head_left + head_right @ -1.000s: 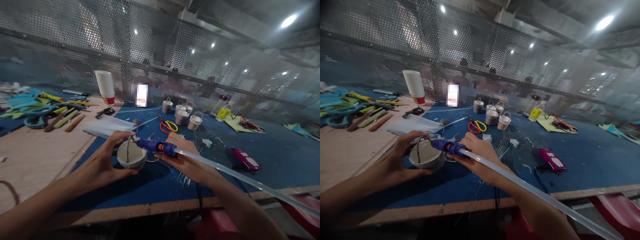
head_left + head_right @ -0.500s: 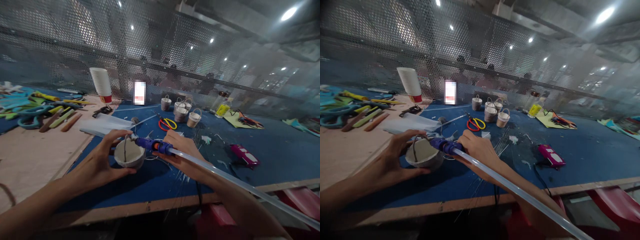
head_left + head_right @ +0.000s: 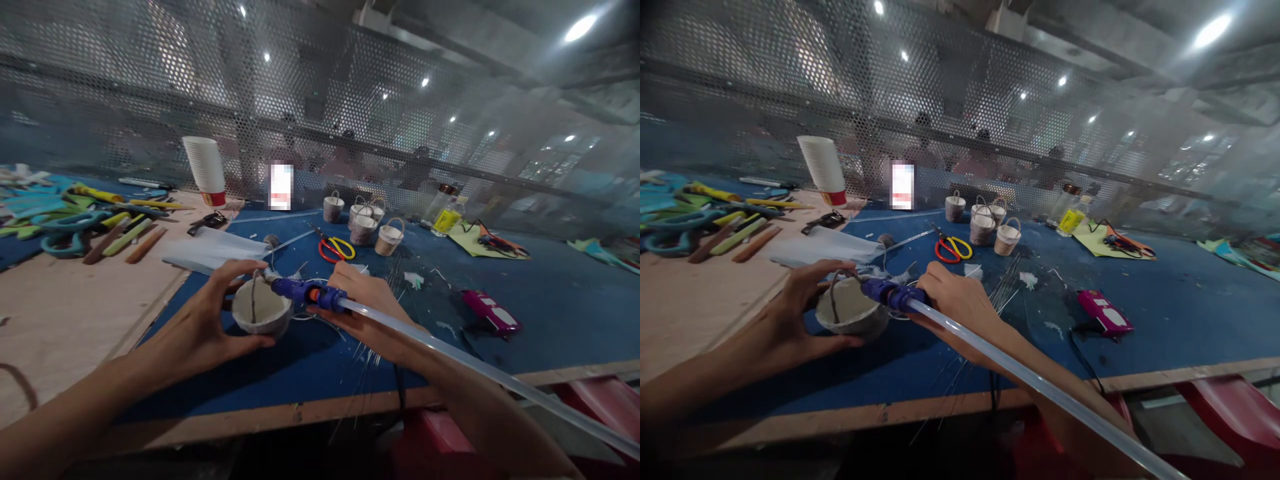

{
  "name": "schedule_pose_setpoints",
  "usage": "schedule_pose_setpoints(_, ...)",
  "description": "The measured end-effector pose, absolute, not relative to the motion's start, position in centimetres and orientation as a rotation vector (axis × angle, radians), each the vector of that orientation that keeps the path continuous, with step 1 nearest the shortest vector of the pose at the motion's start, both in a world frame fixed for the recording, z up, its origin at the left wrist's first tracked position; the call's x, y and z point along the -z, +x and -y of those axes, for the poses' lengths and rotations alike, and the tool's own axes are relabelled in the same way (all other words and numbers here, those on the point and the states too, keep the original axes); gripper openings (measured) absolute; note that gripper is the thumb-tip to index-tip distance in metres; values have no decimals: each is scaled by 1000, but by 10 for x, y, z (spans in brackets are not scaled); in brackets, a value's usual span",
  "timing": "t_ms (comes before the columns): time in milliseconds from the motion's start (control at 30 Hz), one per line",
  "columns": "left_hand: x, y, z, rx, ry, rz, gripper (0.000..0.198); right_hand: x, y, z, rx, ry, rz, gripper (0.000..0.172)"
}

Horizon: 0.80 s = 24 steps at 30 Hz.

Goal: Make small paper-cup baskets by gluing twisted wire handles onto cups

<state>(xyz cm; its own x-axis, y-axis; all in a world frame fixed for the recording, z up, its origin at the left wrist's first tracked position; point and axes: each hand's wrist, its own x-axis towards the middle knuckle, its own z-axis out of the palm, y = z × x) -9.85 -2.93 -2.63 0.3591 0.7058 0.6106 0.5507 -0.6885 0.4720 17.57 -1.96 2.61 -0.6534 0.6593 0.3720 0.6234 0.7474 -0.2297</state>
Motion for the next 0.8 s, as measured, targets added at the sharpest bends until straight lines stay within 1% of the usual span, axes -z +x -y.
schedule_pose_setpoints(267, 27, -98, 29, -1222, 2420, -1120, 86, -24, 175, 19, -70, -960, 2532, 24)
schedule_pose_setpoints(633, 28, -96, 30, -1235, 2363, -1138, 84, -26, 176, 20, -59, -982, 2537, 26)
schedule_pose_setpoints(800, 31, -99, 27, -1239, 2414, -1118, 86, -26, 176, 20, -23, -1013, 2530, 29)
